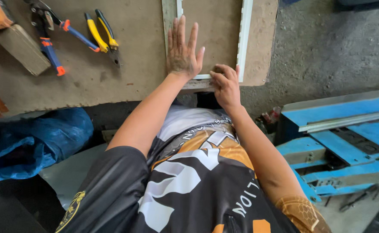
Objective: The person assembles white metal frames by fitting rectangular pieces together on a workbench, using their hands to align the joints.
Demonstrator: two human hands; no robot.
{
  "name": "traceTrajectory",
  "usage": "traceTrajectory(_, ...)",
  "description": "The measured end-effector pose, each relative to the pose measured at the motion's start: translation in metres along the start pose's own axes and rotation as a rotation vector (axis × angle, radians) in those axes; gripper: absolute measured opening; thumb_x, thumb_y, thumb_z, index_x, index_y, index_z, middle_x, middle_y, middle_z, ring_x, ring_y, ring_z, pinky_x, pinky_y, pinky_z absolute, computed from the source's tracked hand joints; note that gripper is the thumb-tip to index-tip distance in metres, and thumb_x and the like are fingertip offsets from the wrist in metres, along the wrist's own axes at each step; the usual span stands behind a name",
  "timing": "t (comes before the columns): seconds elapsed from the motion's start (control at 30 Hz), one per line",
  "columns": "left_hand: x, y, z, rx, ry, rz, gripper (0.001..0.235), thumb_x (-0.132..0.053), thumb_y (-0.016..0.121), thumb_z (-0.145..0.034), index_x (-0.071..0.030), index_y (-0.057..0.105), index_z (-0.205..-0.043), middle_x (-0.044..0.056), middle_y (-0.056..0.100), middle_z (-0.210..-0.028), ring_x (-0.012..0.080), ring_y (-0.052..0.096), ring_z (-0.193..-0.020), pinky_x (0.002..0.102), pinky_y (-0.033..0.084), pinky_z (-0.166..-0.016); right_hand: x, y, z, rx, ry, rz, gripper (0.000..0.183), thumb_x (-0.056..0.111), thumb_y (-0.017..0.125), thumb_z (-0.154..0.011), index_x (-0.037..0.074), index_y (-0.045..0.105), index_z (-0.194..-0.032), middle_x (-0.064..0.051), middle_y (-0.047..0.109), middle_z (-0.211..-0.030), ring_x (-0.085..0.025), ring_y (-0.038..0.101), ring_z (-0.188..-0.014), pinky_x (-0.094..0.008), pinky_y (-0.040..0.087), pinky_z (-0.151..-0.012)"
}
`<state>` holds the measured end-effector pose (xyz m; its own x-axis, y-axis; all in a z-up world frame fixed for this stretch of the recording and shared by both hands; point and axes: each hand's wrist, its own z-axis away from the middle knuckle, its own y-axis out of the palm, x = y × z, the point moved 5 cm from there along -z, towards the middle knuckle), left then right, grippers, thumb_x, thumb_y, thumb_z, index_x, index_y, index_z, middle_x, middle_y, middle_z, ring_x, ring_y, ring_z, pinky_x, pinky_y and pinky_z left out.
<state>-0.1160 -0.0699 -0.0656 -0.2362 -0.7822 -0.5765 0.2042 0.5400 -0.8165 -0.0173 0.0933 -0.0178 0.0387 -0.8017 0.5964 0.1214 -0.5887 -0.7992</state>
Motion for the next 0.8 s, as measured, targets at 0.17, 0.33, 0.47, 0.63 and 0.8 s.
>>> traceTrajectory(0.17,-0.004,0.002,-0.003,0.021,0.017,-0.084,0.081,-0.042,0.063,-0.102,-0.011,0.023,-0.165,0.026,0.011,-0.169,0.0475,0.006,-0.157,0.06,0.006,-0.128,0.007,0.002,0.003,0.002,0.013,0.051,0.03,0.002,0.07,-0.092,0.014,0.074,-0.119,-0.009,0.066,-0.135,-0.03,0.057,-0.133,-0.059,0.019,-0.13)
traceTrajectory(0.33,0.017,-0.004,0.002,0.094,0.12,-0.036,0.072,-0.04,0.061,-0.103,-0.013,0.031,-0.163,0.017,0.018,-0.17,0.0425,0.009,-0.158,0.059,0.008,-0.128,0.038,-0.003,0.004,0.061,-0.061,0.047,0.057,0.019,0.081,-0.078,0.006,0.064,-0.131,-0.017,0.059,-0.134,-0.038,0.05,-0.13,-0.064,0.016,-0.117)
traceTrajectory(0.47,0.03,0.0,-0.003,0.156,0.19,-0.056,0.063,-0.04,0.059,-0.108,-0.018,0.036,-0.162,0.016,0.023,-0.17,0.0371,0.013,-0.161,0.058,0.011,-0.132,0.042,0.008,0.001,0.074,-0.173,0.19,0.057,0.03,0.084,-0.08,0.016,0.067,-0.133,-0.012,0.06,-0.134,-0.034,0.051,-0.132,-0.058,0.025,-0.118)
traceTrajectory(0.63,0.023,0.005,0.002,0.077,0.254,-0.104,0.072,-0.045,0.062,-0.104,-0.02,0.034,-0.164,0.018,0.023,-0.166,0.0404,0.011,-0.155,0.066,0.007,-0.124,0.034,0.013,0.002,0.077,-0.224,0.247,0.052,0.03,0.082,-0.091,0.016,0.066,-0.138,-0.004,0.065,-0.135,-0.03,0.054,-0.134,-0.052,0.033,-0.118)
traceTrajectory(0.8,0.017,-0.021,-0.006,-0.009,0.375,-0.146,0.077,-0.047,0.069,-0.09,-0.018,0.036,-0.154,0.022,0.028,-0.156,0.0464,0.02,-0.143,0.071,0.016,-0.114,0.033,0.014,0.002,0.083,-0.196,0.236,0.054,0.033,0.082,-0.086,0.018,0.067,-0.135,-0.002,0.066,-0.133,-0.027,0.056,-0.13,-0.054,0.032,-0.116)
